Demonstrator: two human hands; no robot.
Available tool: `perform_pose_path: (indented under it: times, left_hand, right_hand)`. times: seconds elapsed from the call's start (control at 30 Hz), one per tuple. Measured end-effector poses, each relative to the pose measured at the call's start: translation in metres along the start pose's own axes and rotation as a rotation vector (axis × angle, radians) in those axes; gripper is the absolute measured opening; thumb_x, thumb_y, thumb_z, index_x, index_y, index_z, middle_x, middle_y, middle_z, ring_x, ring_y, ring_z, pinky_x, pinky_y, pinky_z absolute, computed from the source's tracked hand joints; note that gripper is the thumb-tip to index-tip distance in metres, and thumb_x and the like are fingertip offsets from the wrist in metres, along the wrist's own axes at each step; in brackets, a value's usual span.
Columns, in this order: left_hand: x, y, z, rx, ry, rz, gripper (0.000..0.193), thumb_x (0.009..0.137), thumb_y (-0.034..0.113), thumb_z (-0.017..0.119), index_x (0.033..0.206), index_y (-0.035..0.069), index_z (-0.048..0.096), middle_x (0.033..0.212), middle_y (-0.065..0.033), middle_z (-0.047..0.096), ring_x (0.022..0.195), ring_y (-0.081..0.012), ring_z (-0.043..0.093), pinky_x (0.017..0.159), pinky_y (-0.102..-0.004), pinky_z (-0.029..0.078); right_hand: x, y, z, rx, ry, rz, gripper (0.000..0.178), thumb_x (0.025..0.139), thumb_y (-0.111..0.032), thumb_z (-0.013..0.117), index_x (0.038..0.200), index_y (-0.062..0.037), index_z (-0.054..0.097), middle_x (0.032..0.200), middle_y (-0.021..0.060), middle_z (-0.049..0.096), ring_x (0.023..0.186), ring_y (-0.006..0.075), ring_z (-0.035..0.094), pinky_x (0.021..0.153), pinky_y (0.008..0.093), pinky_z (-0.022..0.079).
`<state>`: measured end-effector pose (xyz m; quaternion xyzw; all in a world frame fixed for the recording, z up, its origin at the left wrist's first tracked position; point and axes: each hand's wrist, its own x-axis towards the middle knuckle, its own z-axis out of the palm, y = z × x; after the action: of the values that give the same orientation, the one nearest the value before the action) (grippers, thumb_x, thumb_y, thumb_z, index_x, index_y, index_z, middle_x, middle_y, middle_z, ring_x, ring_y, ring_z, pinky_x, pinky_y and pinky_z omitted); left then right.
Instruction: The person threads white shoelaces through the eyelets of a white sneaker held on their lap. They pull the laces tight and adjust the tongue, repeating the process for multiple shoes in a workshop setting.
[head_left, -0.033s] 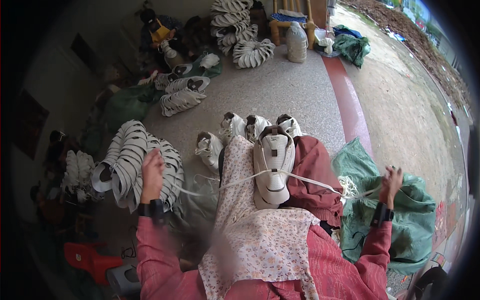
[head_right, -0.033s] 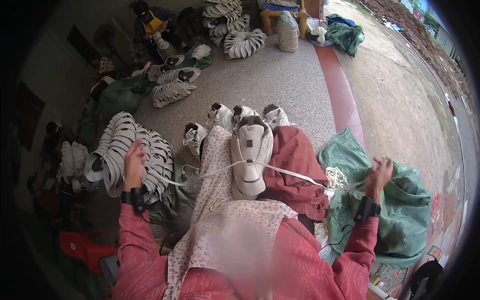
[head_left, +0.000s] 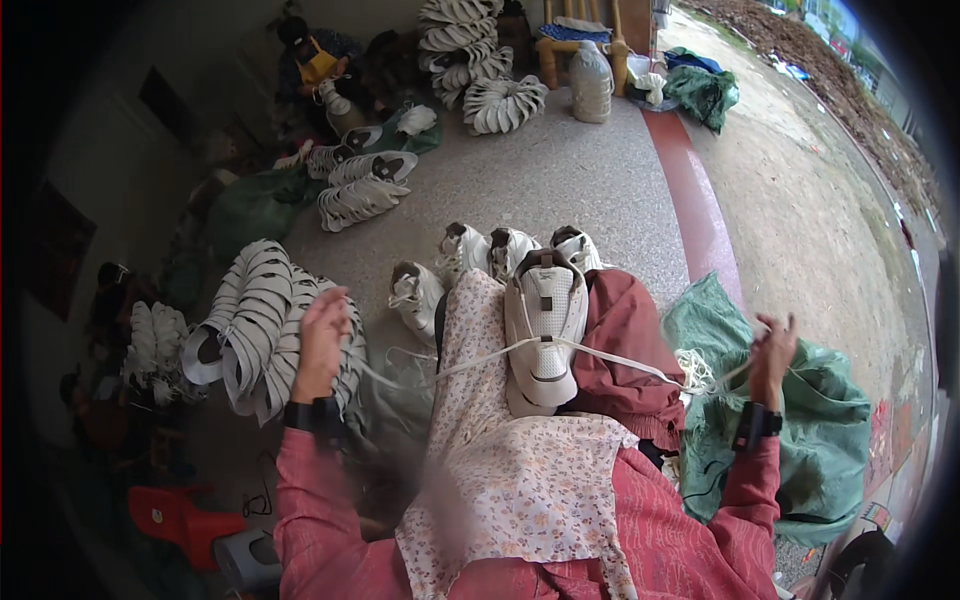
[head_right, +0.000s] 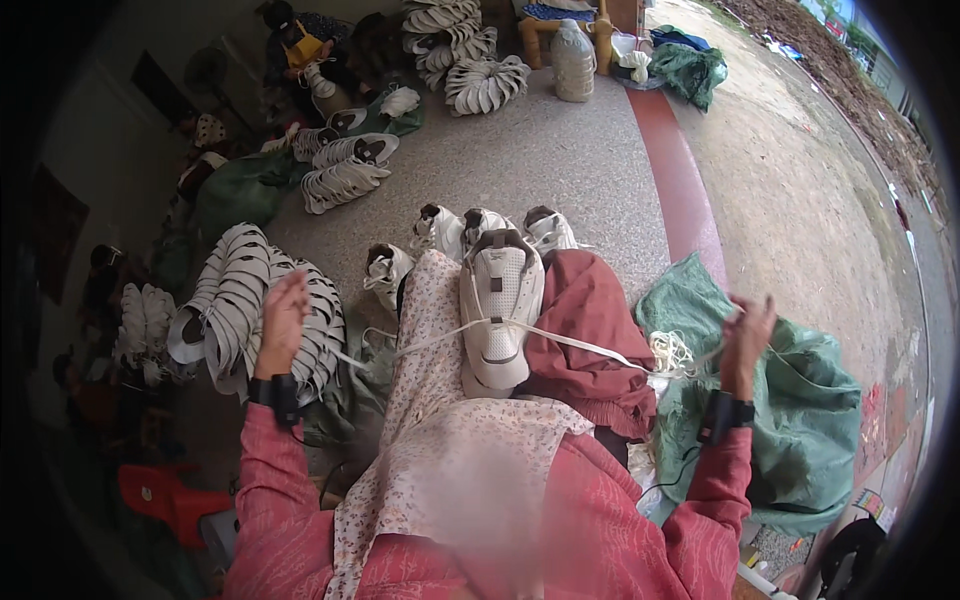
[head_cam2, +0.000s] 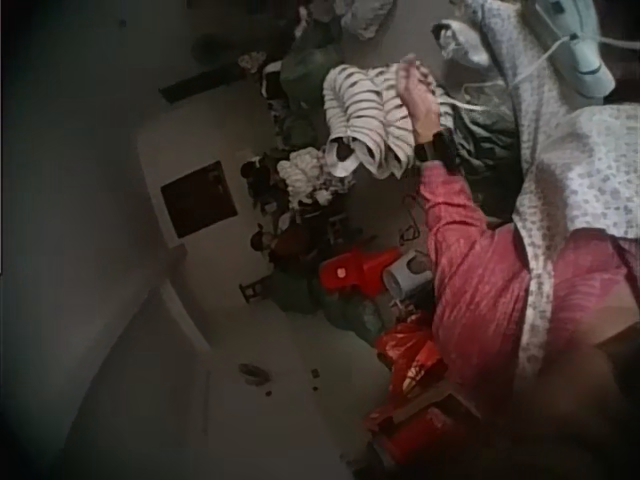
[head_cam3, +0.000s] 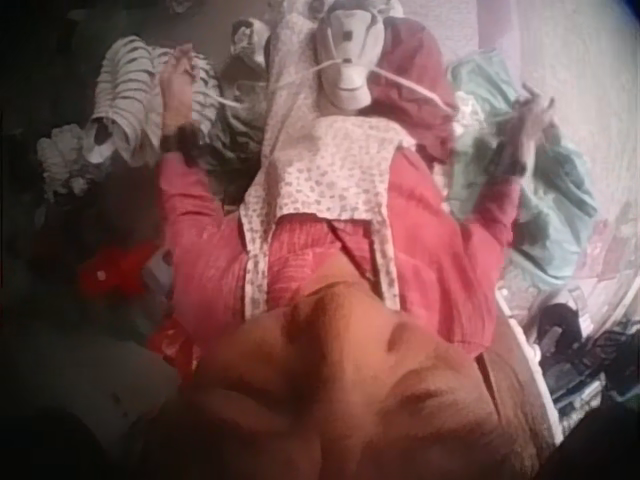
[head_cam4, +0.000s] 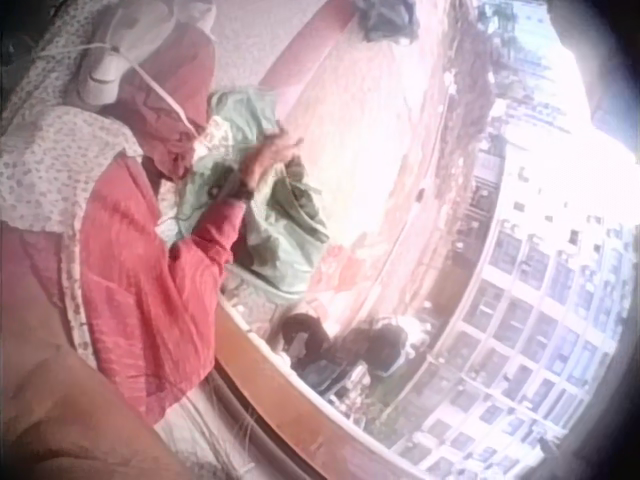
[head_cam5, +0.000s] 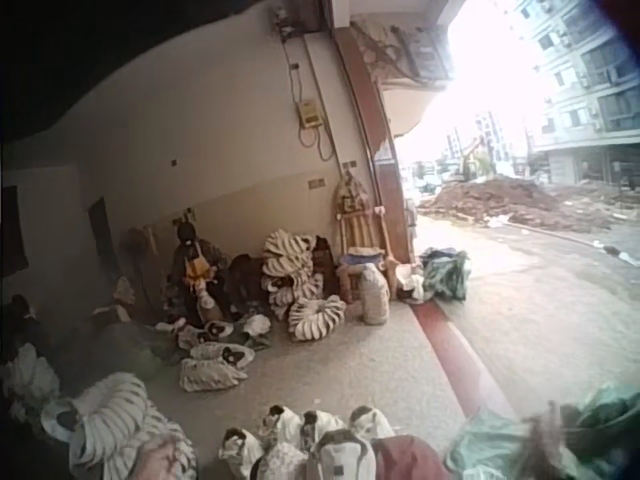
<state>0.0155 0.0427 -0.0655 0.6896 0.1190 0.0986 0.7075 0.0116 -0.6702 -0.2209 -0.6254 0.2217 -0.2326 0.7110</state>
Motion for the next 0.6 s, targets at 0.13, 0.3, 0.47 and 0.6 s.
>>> perform_pose_path:
  times: [0.13, 0.3, 0.47, 0.6]
  left_hand:
    - [-0.033, -0.007, 0.154, 0.306, -0.515, 0.186, 0.015, 0.095, 0.004, 0.062, 0.107, 0.003, 0.071, 0.102, -0.0034, 0.069, 0.089, -0.0111, 0.065, 0.078, -0.0243, 0.052]
    - [-0.050, -0.030, 0.243, 0.490, -0.768, 0.488, 0.014, 0.092, 0.005, 0.067, 0.104, 0.001, 0.072, 0.094, -0.0071, 0.068, 0.088, -0.0160, 0.066, 0.078, -0.0285, 0.052]
    - [-0.041, -0.044, 0.253, 0.562, -0.768, 0.433, 0.012, 0.089, 0.007, 0.069, 0.099, 0.002, 0.073, 0.094, -0.0075, 0.068, 0.086, -0.0160, 0.066, 0.077, -0.0288, 0.052]
    - [-0.035, -0.042, 0.259, 0.510, -0.838, 0.208, 0.009, 0.087, 0.006, 0.070, 0.095, 0.002, 0.072, 0.093, -0.0046, 0.066, 0.086, -0.0140, 0.064, 0.078, -0.0288, 0.051]
  right_hand:
    - [-0.075, -0.090, 0.132, 0.008, -0.404, -0.088, 0.034, 0.105, -0.015, 0.050, 0.135, 0.0005, 0.053, 0.099, 0.0100, 0.072, 0.067, 0.0116, 0.064, 0.053, 0.0254, 0.050]
    - [-0.131, -0.055, 0.188, -0.393, -0.813, -0.404, 0.010, 0.096, -0.010, 0.061, 0.100, -0.0044, 0.069, 0.088, 0.0081, 0.071, 0.069, 0.0229, 0.067, 0.060, 0.0346, 0.053]
    - [-0.159, -0.054, 0.187, -0.607, -0.921, -0.529, 0.011, 0.091, -0.015, 0.063, 0.093, -0.0053, 0.067, 0.083, 0.0194, 0.066, 0.078, 0.0388, 0.067, 0.067, 0.0450, 0.053]
    - [-0.163, -0.051, 0.188, -0.702, -0.854, -0.517, 0.013, 0.093, -0.020, 0.063, 0.094, -0.0071, 0.066, 0.077, 0.0190, 0.067, 0.072, 0.0385, 0.067, 0.062, 0.0469, 0.052]
